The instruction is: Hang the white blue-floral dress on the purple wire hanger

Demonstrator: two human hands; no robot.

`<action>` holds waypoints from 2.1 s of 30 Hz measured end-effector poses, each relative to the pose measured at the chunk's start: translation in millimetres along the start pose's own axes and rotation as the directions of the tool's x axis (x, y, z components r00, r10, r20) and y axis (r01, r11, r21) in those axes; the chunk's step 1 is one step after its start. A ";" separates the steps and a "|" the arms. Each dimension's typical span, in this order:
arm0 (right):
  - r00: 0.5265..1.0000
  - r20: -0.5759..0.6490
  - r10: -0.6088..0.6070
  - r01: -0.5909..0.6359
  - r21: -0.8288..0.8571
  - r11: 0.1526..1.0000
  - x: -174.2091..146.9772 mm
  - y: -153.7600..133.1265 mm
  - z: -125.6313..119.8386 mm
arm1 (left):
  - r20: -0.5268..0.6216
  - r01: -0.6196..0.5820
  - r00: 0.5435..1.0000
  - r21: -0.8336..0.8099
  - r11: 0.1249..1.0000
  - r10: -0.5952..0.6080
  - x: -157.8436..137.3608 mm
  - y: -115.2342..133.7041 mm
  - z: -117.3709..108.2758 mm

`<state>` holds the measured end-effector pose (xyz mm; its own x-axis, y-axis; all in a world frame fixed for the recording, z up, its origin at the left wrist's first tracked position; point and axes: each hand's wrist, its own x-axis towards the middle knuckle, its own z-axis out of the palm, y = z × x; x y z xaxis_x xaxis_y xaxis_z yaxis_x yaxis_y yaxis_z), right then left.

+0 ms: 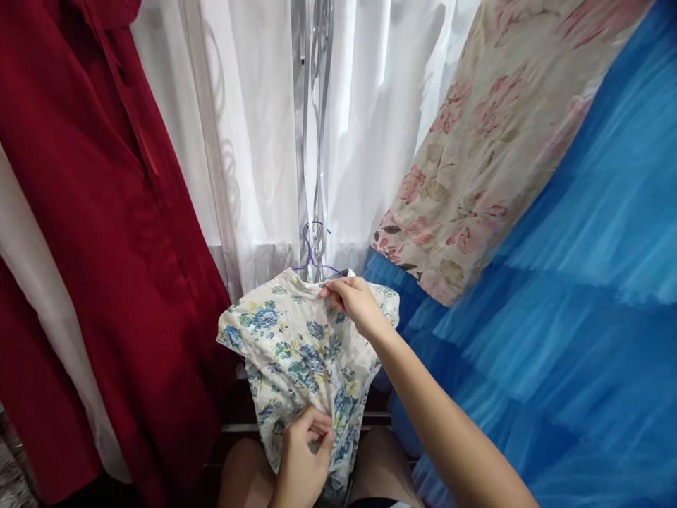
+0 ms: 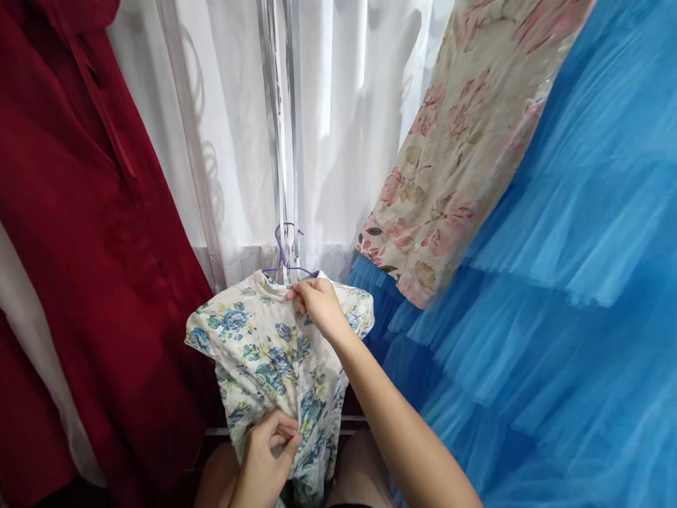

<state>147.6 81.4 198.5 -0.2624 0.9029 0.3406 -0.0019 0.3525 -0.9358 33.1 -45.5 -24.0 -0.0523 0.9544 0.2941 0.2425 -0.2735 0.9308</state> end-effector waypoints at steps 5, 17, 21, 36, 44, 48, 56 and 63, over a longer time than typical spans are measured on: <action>0.993 -0.062 -0.104 0.096 -0.113 0.989 -10.7 -2.5 10.2 | -0.026 -0.060 0.998 -0.021 0.998 0.060 4.9 -11.0 -7.8; 0.969 -0.093 -0.229 0.222 -0.088 0.971 -36.8 6.4 20.7 | 0.025 -0.471 0.878 0.227 0.852 0.478 137.5 154.9 -78.3; 0.971 -0.096 -0.219 0.210 -0.089 0.974 -28.5 34.1 26.7 | -0.096 -0.494 0.834 0.310 0.812 0.543 150.9 163.6 -74.5; 0.959 -0.052 -0.277 0.280 0.051 0.959 -26.4 32.6 30.8 | -0.046 -0.427 0.897 0.178 0.887 0.441 142.1 150.1 -74.4; 0.952 -0.050 -0.302 0.276 -0.289 0.917 -30.1 52.1 26.3 | -0.379 -0.495 0.774 0.138 0.858 0.507 147.3 161.0 -85.1; 0.964 0.028 -0.266 0.255 -0.391 0.884 -40.9 66.1 13.9 | -0.648 -0.523 0.652 -0.009 0.852 0.393 171.9 146.5 -146.8; 0.978 0.141 -0.153 0.197 -0.393 0.898 -73.1 93.2 10.7 | -0.699 -0.253 0.692 -0.472 0.845 -0.183 166.0 30.5 -173.7; 0.995 -0.082 0.061 -0.088 -0.395 0.914 -85.6 174.4 -43.3 | -0.284 0.111 0.939 -0.289 0.951 -0.196 117.6 -1.3 -127.5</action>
<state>211.5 76.2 10.1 -0.1825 0.9397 0.2893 0.4030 0.3399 -0.8498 -96.9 51.8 37.1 -0.3719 0.9152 0.1554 -0.0547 -0.1887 0.9805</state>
